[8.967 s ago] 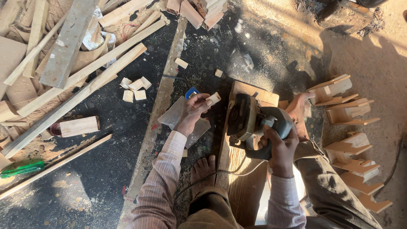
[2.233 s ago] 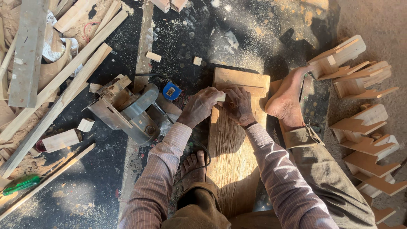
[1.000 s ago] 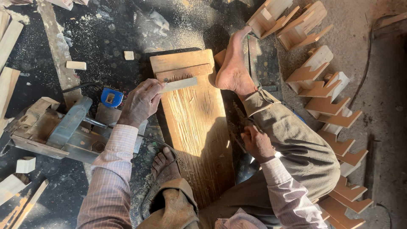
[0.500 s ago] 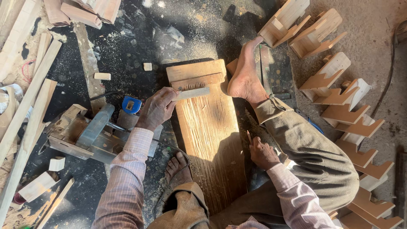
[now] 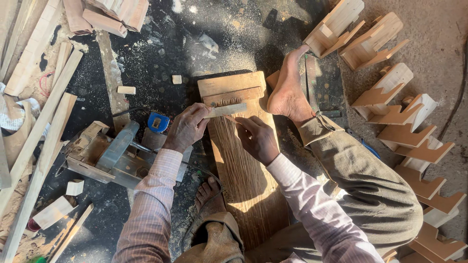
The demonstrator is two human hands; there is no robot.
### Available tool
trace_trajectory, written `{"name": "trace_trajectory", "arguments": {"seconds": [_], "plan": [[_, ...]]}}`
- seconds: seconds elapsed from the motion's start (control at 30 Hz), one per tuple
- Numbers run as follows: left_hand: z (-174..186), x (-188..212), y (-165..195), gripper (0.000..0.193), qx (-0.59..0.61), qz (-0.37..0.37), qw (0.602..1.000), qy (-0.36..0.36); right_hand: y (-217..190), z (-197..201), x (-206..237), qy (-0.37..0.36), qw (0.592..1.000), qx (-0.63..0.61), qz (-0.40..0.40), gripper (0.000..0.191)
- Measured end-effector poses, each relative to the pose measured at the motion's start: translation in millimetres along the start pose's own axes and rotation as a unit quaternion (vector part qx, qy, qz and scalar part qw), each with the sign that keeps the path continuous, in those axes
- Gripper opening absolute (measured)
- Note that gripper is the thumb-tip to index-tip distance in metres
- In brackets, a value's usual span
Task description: The person uses a handheld circular saw to cut small wooden blocks on a workbench. They repeatedly position each block against a guide, cut it, and place the cut pieces aside. The person is barefoot and sitting on the floor during the task.
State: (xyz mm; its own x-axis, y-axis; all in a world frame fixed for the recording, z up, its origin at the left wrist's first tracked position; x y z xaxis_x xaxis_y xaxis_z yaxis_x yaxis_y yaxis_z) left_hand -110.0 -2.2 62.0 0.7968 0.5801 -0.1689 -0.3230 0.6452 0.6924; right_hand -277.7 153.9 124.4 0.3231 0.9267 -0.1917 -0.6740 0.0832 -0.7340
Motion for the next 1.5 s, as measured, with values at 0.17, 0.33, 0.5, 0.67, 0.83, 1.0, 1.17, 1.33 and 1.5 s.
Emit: {"name": "trace_trajectory", "arguments": {"seconds": [0.17, 0.33, 0.5, 0.67, 0.83, 1.0, 1.17, 1.33, 1.5], "plan": [[0, 1, 0, 0.03, -0.006, 0.002, 1.0, 0.003, -4, -20, -19, 0.015, 0.999, 0.009, 0.05, 0.02], [0, 0, 0, 0.033, 0.001, 0.01, 1.0, -0.002, 1, -27, -24, 0.012, 0.998, -0.001, 0.06, 0.02], [-1, -1, 1, 0.032, 0.007, 0.022, 1.0, -0.012, 1, -18, -14, -0.077, 0.995, 0.033, 0.046, 0.013], [2, -1, 5, 0.033, 0.015, 0.026, 1.0, -0.008, -5, -14, -18, 0.003, 0.997, 0.053, 0.063, 0.017], [1, 0, 5, 0.03, 0.013, 0.025, 1.0, -0.01, -14, -16, -21, -0.035, 0.994, 0.065, 0.075, 0.016], [1, 1, -1, 0.028, -0.003, 0.016, 1.0, 0.001, -16, 36, 24, -0.101, 0.994, -0.012, 0.028, 0.021], [3, 8, 1, 0.03, -0.017, 0.019, 1.0, 0.014, 9, 82, 81, -0.048, 0.998, 0.043, -0.026, 0.026], [8, 39, 22, 0.039, -0.012, 0.072, 0.991, 0.114, 83, 88, 163, -0.046, 0.953, 0.081, -0.289, 0.023], [21, 114, 74, 0.038, 0.076, 0.102, 0.977, 0.174, 162, 62, 215, -0.169, 0.914, 0.204, -0.308, 0.024]]}}
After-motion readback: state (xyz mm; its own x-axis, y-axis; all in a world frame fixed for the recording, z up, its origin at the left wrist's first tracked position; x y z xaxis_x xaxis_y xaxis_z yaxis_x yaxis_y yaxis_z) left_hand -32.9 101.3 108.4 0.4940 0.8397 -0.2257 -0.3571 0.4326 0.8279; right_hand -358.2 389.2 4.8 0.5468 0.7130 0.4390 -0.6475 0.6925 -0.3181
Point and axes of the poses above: each hand's wrist, its own x-axis away from the middle knuckle, its own z-axis out of the back of the hand, y = z × x, the point moved 3 cm from there along -x, towards the middle knuckle, and after that the axes turned 4 degrees about z, right-handed, at the moved point
